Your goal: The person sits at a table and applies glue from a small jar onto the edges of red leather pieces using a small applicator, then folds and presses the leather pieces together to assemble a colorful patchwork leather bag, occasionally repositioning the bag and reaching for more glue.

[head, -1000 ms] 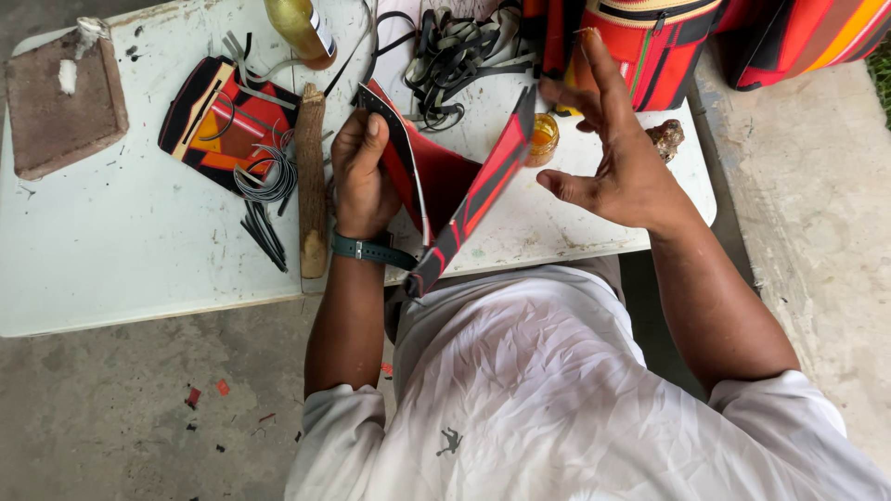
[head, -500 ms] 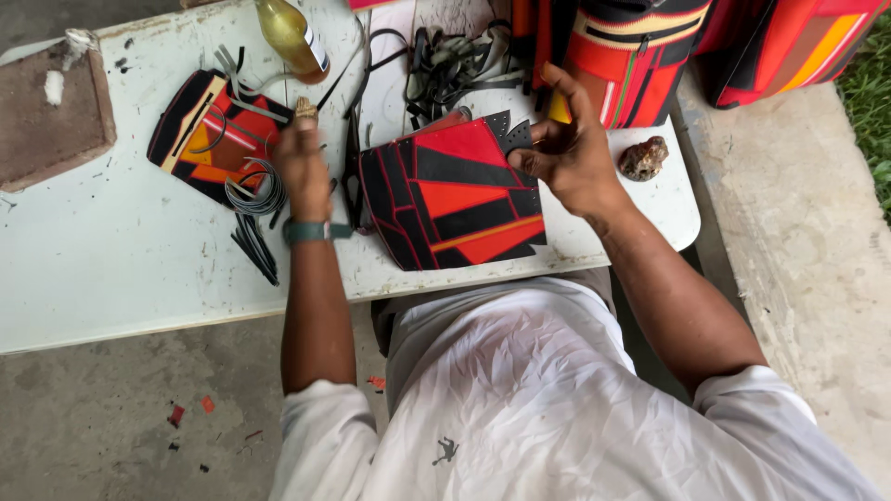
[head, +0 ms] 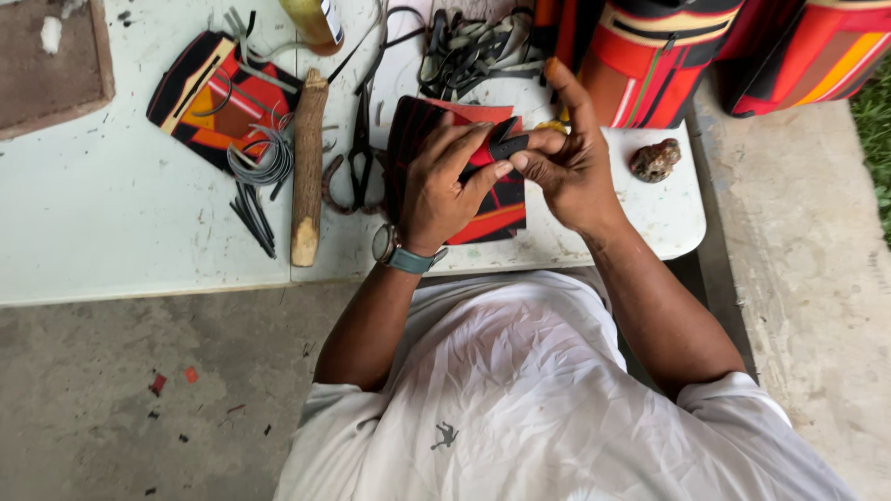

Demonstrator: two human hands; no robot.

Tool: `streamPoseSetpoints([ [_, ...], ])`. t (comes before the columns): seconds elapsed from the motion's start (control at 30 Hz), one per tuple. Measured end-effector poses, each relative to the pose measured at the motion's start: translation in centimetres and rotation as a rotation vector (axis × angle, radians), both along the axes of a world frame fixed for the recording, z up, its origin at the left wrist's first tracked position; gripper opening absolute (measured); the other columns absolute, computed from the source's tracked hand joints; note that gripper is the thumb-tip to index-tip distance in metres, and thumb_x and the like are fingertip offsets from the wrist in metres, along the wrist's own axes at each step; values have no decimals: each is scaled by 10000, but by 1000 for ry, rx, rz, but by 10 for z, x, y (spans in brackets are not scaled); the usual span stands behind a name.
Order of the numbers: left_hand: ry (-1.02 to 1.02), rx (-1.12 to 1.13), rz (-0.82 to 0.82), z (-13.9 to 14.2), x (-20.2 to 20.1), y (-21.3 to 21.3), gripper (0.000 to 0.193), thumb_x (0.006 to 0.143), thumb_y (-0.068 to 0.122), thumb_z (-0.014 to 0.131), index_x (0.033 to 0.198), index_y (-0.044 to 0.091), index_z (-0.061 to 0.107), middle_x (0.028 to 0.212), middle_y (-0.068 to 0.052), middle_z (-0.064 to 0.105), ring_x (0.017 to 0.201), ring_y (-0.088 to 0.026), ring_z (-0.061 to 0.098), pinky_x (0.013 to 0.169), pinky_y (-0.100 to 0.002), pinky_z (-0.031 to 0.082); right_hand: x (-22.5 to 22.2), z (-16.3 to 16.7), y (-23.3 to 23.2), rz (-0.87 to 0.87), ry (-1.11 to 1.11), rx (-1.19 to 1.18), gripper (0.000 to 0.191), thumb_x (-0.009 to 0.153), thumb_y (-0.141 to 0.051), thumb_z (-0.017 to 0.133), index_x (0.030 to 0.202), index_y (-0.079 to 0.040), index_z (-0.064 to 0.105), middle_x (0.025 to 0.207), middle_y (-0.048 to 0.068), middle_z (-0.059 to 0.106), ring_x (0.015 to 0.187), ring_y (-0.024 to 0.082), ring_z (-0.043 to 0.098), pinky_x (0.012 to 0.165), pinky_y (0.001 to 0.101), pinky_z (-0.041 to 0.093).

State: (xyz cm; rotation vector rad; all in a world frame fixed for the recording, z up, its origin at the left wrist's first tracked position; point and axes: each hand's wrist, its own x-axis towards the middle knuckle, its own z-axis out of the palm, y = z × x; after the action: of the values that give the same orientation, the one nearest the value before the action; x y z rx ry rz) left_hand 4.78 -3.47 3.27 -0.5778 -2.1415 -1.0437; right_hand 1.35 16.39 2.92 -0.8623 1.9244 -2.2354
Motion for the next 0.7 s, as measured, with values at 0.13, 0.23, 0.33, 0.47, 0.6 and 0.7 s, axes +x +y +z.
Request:
streamPoseSetpoints([
  [0.13,-72,126,55,-16,3,1,279,971,110,769,1224,27,687,1122,-126,720,1012,-293,730,880,-404,597,11,12,3,-171,161,167,887,970,87,729,1647,-95,186,1488,107,527,1214,179,671,1041,327,594],
  [0.23,52,47,74,-16,1,-1,260,935,54,755,1183,32,677,1079,-112,714,967,-300,710,844,-414,586,21,26,20,-212,379,298,749,974,8,779,1607,-83,389,1500,122,459,1381,221,547,1164,360,527],
  [0.33,43,79,56,-15,-1,4,305,882,31,743,1182,30,686,1016,-108,700,915,-313,697,815,-408,578,31,32,27,-147,378,252,583,981,-163,762,1509,-67,535,1546,118,383,1517,244,387,1260,408,335],
  [0.47,63,66,65,-16,-5,8,302,864,18,758,1155,41,679,978,-100,704,895,-318,693,806,-424,572,36,35,28,-144,390,336,632,961,-368,687,1523,-102,576,1599,161,328,1570,318,274,1342,485,202],
  [0.6,67,65,62,-16,-5,7,276,864,2,758,1124,45,673,967,-100,706,887,-317,691,784,-423,569,25,40,22,-287,648,783,690,952,-391,693,1582,-143,561,1696,241,238,1601,441,205,1322,564,159],
  [0.7,62,69,68,-15,-7,8,262,865,2,762,1110,40,678,950,-100,702,870,-318,686,770,-424,564,21,45,25,-395,689,847,685,963,-421,689,1598,-199,562,1702,240,205,1583,462,200,1284,583,176],
])
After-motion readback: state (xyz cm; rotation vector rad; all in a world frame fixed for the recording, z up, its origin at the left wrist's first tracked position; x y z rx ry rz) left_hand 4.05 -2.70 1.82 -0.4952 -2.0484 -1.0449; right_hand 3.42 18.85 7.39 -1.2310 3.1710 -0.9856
